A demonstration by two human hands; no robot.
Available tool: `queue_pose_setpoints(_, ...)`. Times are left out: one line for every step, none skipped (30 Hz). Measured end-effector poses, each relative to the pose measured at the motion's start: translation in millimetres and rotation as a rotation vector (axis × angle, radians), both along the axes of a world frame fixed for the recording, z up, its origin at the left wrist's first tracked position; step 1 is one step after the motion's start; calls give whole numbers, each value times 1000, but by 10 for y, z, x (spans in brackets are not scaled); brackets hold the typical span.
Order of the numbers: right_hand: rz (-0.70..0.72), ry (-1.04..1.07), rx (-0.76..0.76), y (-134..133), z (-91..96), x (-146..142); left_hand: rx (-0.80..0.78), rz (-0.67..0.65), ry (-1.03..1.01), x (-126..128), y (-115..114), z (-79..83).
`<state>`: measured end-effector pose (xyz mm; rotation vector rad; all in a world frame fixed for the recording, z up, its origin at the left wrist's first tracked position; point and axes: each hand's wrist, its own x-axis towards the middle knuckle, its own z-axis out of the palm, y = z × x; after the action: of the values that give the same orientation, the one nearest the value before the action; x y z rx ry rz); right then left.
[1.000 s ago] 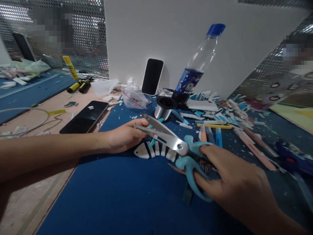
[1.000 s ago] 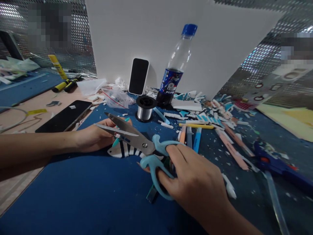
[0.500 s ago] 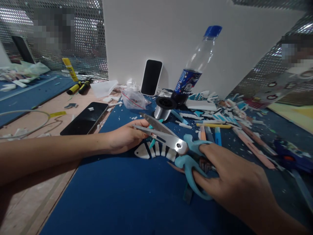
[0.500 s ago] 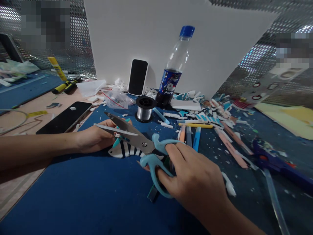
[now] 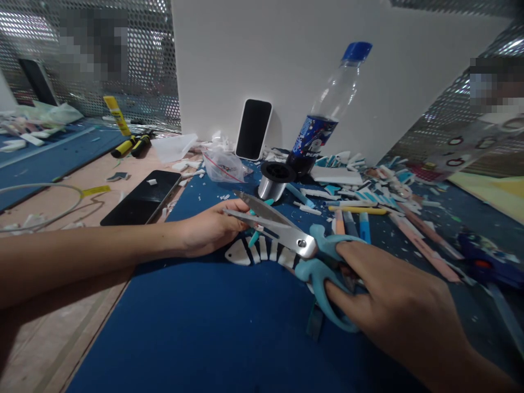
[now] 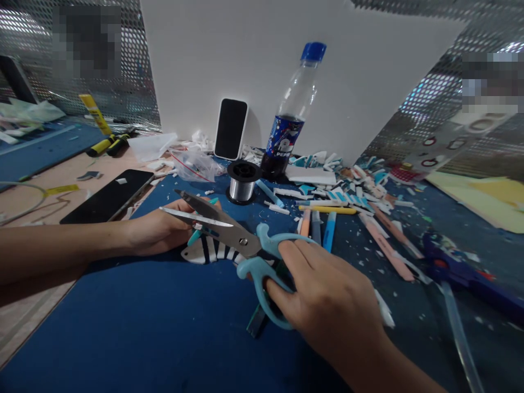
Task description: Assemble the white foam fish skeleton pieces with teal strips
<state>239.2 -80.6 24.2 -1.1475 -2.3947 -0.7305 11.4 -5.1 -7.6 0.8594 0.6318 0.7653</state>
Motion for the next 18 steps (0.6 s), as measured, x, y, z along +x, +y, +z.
queue_pose_setpoints(-9, 5, -6, -1, 3, 1, -2, -2, 13, -4, 1, -1)
queue_pose_setpoints(-17, 11, -12, -3, 4, 3, -1, -5, 28, -7, 3, -1)
queue_pose_setpoints(-19, 13, -14, -4, 2, 7, 0, -10, 41, -10, 4, 0)
queue_pose_setpoints(-16, 12, -16, -6, -2, 13, 5, -15, 42, -11, 5, 3)
queue_pose_setpoints(-13, 11, -12, -8, -8, 21, 24, -24, 27, -11, 4, 8)
queue_pose_setpoints(-11, 6, -6, -9, -16, 30, 53, -44, 4, -10, 3, 14)
queue_pose_setpoints(-8, 2, 3, -11, -24, 39, 90, -76, -23, -8, 2, 22)
queue_pose_setpoints(-7, -2, 10, -11, -33, 48, 126, -108, -50, -5, 0, 30)
queue_pose_setpoints(-6, -5, 20, -11, -40, 57, 158, -131, -75, -3, -2, 38)
queue_pose_setpoints(-5, -7, 30, -9, -45, 65, 179, -147, -92, -2, -4, 47)
queue_pose_setpoints(-6, -9, 39, -6, -47, 72, 189, -157, -100, -2, -5, 55)
queue_pose_setpoints(-13, -8, 40, -2, -46, 78, 192, -157, -105, -2, -6, 64)
queue_pose_setpoints(-24, -1, 48, 3, -39, 83, 197, -155, -110, -4, -7, 72)
queue_pose_setpoints(-36, 3, 55, 9, -28, 88, 201, -155, -112, -6, -8, 80)
queue_pose_setpoints(-53, 8, 72, 14, -12, 93, 207, -156, -112, -7, -9, 87)
queue_pose_setpoints(-69, 4, 84, 20, 6, 98, 210, -154, -112, -9, -10, 94)
queue_pose_setpoints(-81, -5, 109, 24, 27, 104, 210, -152, -111, -9, -11, 100)
queue_pose_setpoints(-89, -22, 130, 28, 47, 110, 207, -151, -106, -9, -12, 105)
